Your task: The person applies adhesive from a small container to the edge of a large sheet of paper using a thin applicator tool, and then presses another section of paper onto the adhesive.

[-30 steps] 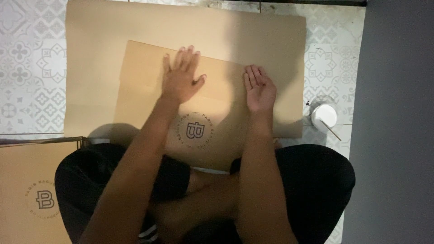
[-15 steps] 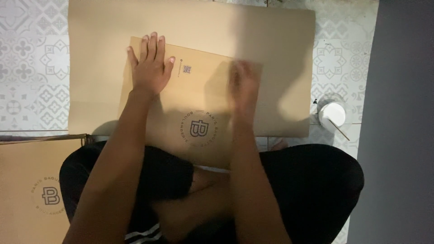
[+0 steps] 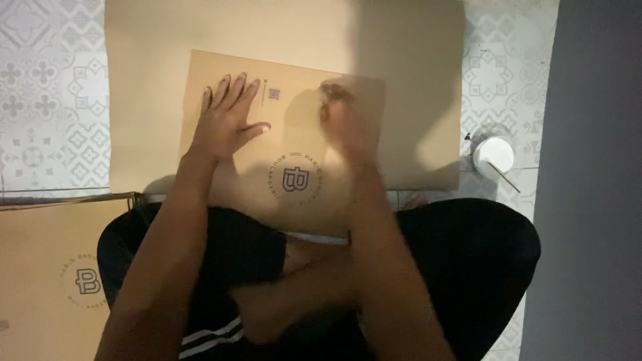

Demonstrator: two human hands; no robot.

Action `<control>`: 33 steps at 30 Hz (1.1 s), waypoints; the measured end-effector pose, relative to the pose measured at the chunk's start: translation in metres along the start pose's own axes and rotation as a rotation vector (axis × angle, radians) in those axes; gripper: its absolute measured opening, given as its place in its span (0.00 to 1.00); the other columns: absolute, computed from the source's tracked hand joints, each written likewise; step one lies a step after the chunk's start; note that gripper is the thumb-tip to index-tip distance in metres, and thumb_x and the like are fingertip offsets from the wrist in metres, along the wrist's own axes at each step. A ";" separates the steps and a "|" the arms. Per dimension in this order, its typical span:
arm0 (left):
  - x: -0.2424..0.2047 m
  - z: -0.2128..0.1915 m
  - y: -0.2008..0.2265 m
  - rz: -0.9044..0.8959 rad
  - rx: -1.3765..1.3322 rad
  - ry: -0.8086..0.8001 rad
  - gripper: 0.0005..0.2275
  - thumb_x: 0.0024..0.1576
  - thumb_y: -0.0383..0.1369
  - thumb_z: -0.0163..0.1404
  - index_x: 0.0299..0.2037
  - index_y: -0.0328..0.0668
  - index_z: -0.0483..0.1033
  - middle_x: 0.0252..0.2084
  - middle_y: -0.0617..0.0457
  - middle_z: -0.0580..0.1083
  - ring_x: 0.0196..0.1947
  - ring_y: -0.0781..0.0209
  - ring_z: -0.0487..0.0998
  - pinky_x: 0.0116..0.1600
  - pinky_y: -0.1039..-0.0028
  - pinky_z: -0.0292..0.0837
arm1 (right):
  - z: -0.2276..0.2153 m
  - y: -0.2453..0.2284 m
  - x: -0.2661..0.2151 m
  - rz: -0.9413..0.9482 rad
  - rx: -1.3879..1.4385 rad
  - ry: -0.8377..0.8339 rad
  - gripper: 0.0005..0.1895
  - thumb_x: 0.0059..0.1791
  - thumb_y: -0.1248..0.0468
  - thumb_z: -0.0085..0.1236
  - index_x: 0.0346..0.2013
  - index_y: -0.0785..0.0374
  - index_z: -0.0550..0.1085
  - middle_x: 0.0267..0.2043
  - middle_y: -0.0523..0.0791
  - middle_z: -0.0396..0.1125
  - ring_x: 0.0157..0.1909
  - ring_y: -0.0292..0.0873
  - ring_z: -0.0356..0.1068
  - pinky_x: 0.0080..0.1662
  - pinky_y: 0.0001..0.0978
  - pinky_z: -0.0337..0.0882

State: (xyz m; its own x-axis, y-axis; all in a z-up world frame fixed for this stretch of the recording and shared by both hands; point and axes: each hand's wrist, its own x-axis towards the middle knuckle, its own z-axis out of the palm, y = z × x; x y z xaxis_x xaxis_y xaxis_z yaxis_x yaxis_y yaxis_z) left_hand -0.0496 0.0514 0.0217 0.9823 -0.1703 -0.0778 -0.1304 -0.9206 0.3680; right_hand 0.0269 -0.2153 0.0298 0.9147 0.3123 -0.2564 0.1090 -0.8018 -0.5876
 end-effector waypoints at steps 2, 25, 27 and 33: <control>0.002 0.008 -0.003 -0.029 -0.022 0.034 0.37 0.59 0.55 0.50 0.77 0.51 0.55 0.78 0.42 0.54 0.77 0.35 0.46 0.73 0.32 0.37 | -0.035 0.014 0.001 -0.005 -0.022 0.035 0.20 0.57 0.58 0.40 0.62 0.60 0.70 0.61 0.52 0.64 0.58 0.56 0.69 0.55 0.52 0.67; 0.022 0.038 -0.008 0.038 0.121 0.654 0.10 0.70 0.40 0.58 0.43 0.43 0.83 0.44 0.52 0.80 0.52 0.49 0.79 0.67 0.48 0.60 | -0.118 0.050 -0.035 0.226 0.733 -0.009 0.11 0.56 0.62 0.50 0.51 0.62 0.72 0.37 0.42 0.63 0.38 0.35 0.66 0.41 0.29 0.67; 0.030 0.048 -0.025 0.028 0.215 0.737 0.06 0.68 0.40 0.64 0.42 0.53 0.82 0.40 0.61 0.78 0.46 0.58 0.78 0.63 0.55 0.60 | -0.120 0.049 -0.031 0.288 0.936 -0.042 0.16 0.57 0.61 0.44 0.55 0.66 0.71 0.40 0.43 0.67 0.41 0.37 0.69 0.44 0.31 0.71; 0.039 -0.012 0.017 0.108 0.435 0.921 0.12 0.65 0.44 0.65 0.39 0.44 0.87 0.38 0.57 0.82 0.42 0.60 0.75 0.49 0.69 0.63 | -0.122 0.038 -0.021 0.282 1.127 0.068 0.39 0.49 0.38 0.37 0.57 0.65 0.76 0.34 0.42 0.73 0.37 0.39 0.74 0.40 0.28 0.74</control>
State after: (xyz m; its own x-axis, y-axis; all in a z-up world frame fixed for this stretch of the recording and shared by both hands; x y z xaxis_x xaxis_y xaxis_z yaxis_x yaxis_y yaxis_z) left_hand -0.0115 0.0331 0.0356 0.6604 -0.0924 0.7452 -0.0811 -0.9954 -0.0515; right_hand 0.0590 -0.3148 0.1066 0.8743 0.1395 -0.4648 -0.4778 0.0798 -0.8748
